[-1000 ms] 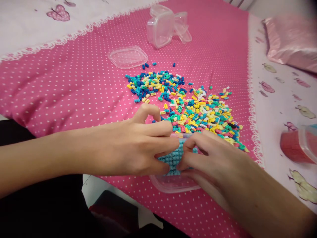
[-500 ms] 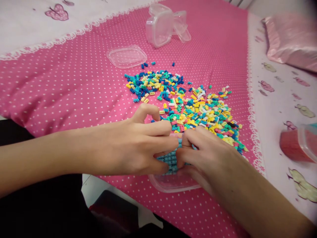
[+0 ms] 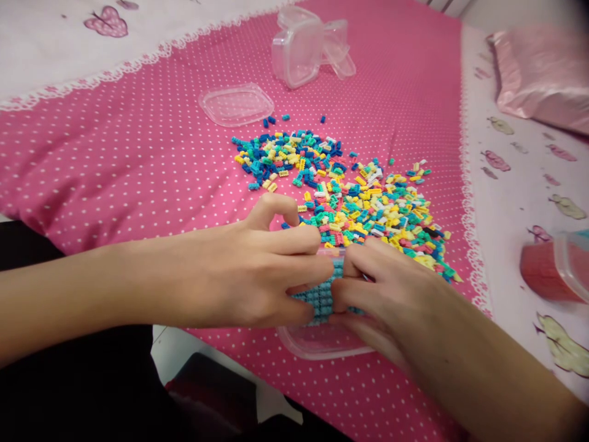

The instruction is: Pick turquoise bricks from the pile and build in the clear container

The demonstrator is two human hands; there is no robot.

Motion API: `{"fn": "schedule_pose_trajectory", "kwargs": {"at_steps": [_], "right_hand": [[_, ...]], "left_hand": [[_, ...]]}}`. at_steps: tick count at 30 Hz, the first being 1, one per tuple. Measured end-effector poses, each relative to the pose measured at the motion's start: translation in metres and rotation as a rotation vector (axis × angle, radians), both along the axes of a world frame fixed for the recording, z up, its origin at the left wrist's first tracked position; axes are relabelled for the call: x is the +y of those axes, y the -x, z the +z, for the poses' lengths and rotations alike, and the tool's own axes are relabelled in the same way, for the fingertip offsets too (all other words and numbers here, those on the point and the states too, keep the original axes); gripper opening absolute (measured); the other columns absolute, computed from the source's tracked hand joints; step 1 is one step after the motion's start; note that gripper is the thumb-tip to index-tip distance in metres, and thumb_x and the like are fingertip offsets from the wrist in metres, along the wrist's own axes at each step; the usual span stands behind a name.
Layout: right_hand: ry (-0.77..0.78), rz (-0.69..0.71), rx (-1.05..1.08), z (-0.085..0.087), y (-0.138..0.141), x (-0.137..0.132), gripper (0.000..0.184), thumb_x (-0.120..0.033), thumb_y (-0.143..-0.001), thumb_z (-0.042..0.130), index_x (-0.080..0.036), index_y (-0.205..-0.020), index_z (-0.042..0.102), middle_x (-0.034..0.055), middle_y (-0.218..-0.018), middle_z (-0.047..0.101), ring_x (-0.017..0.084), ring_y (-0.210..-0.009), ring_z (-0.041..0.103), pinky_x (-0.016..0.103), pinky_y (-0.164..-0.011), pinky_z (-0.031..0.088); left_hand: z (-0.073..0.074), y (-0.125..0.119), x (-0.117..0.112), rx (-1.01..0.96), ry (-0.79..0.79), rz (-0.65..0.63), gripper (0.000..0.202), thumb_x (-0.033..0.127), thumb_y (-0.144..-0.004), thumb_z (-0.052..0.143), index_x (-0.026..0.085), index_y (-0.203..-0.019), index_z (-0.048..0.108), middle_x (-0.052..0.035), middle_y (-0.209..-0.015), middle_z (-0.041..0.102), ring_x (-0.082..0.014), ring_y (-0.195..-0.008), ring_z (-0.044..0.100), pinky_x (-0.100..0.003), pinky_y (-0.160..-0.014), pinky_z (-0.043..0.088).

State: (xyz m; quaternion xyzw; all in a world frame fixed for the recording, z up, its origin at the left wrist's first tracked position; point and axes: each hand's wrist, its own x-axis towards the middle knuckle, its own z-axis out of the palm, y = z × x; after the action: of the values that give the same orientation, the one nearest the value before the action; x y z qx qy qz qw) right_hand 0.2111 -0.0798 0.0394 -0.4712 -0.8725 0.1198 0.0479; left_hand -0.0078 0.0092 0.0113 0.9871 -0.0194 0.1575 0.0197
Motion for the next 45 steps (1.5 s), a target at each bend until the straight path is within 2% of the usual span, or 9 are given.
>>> {"fn": "schedule_pose_trajectory", "kwargs": {"at_steps": [4,11,17,23,30,37,40,45], "right_hand": [[0.002,-0.005,0.018,-0.009,-0.001,0.001,0.021,-0.006,-0.089,0.058,-0.024,-0.081,0.064,0.002,-0.088,0.063,0.018,-0.079,0.054,0.033,-0.066,0.039],[-0.104,0.006,0.051,-0.023,-0.002,0.003,0.024,-0.001,-0.086,0.052,-0.022,-0.078,0.058,0.0015,-0.079,0.054,0.02,-0.073,0.047,0.035,-0.063,0.031],[-0.14,0.01,0.025,-0.021,-0.001,0.003,0.024,0.0,-0.086,0.053,-0.021,-0.075,0.057,0.0016,-0.077,0.053,0.02,-0.071,0.047,0.035,-0.063,0.029],[-0.157,0.019,0.036,-0.022,-0.001,0.003,0.025,-0.001,-0.088,0.053,-0.021,-0.075,0.059,0.0016,-0.075,0.054,0.02,-0.071,0.048,0.034,-0.062,0.03],[-0.14,0.022,0.034,-0.02,-0.003,0.005,0.024,-0.005,-0.089,0.052,-0.022,-0.074,0.058,0.0019,-0.076,0.055,0.02,-0.07,0.048,0.034,-0.061,0.029],[-0.118,0.065,-0.014,-0.021,-0.003,0.008,0.022,-0.007,-0.09,0.053,-0.022,-0.074,0.056,0.0022,-0.077,0.056,0.019,-0.071,0.049,0.034,-0.06,0.03],[-0.059,-0.01,0.025,-0.016,-0.006,0.006,0.023,-0.003,-0.086,0.055,-0.022,-0.074,0.055,0.0014,-0.08,0.057,0.018,-0.073,0.051,0.033,-0.062,0.032],[-0.048,0.065,0.044,0.001,-0.027,0.011,0.014,-0.011,-0.087,0.063,-0.024,-0.083,0.061,0.0004,-0.081,0.056,0.018,-0.074,0.051,0.031,-0.06,0.035]], "left_hand": [[-0.001,-0.001,0.001,-0.017,0.021,0.002,0.035,0.018,-0.104,0.042,0.029,-0.086,0.07,0.0006,-0.095,0.063,-0.0177,-0.091,0.051,-0.042,-0.106,0.027],[0.0,0.002,-0.002,-0.006,-0.009,0.017,0.03,0.019,-0.104,0.046,0.03,-0.09,0.07,0.0023,-0.093,0.063,-0.0173,-0.091,0.051,-0.044,-0.106,0.026],[0.002,-0.001,-0.002,-0.015,-0.009,0.014,0.037,0.015,-0.105,0.039,0.029,-0.087,0.068,0.0028,-0.088,0.063,-0.0164,-0.087,0.051,-0.04,-0.103,0.029],[0.004,-0.001,-0.002,-0.029,0.023,0.027,0.042,0.015,-0.107,0.033,0.028,-0.09,0.069,0.004,-0.088,0.065,-0.0153,-0.084,0.051,-0.041,-0.102,0.026],[0.003,-0.001,-0.002,-0.037,0.023,0.019,0.041,0.015,-0.107,0.032,0.028,-0.089,0.067,0.0036,-0.092,0.066,-0.016,-0.088,0.052,-0.04,-0.099,0.028],[-0.002,-0.001,-0.001,-0.032,-0.065,0.007,0.035,0.015,-0.105,0.037,0.027,-0.088,0.066,0.0011,-0.092,0.064,-0.0178,-0.089,0.052,-0.042,-0.1,0.03],[-0.004,-0.001,-0.001,-0.023,-0.068,0.011,0.035,0.015,-0.105,0.036,0.027,-0.091,0.067,-0.0001,-0.096,0.064,-0.0191,-0.09,0.051,-0.044,-0.101,0.029],[-0.002,0.001,-0.003,-0.024,-0.118,0.009,0.035,0.018,-0.104,0.039,0.027,-0.092,0.07,-0.0009,-0.09,0.06,-0.0198,-0.091,0.05,-0.044,-0.101,0.029]]}}
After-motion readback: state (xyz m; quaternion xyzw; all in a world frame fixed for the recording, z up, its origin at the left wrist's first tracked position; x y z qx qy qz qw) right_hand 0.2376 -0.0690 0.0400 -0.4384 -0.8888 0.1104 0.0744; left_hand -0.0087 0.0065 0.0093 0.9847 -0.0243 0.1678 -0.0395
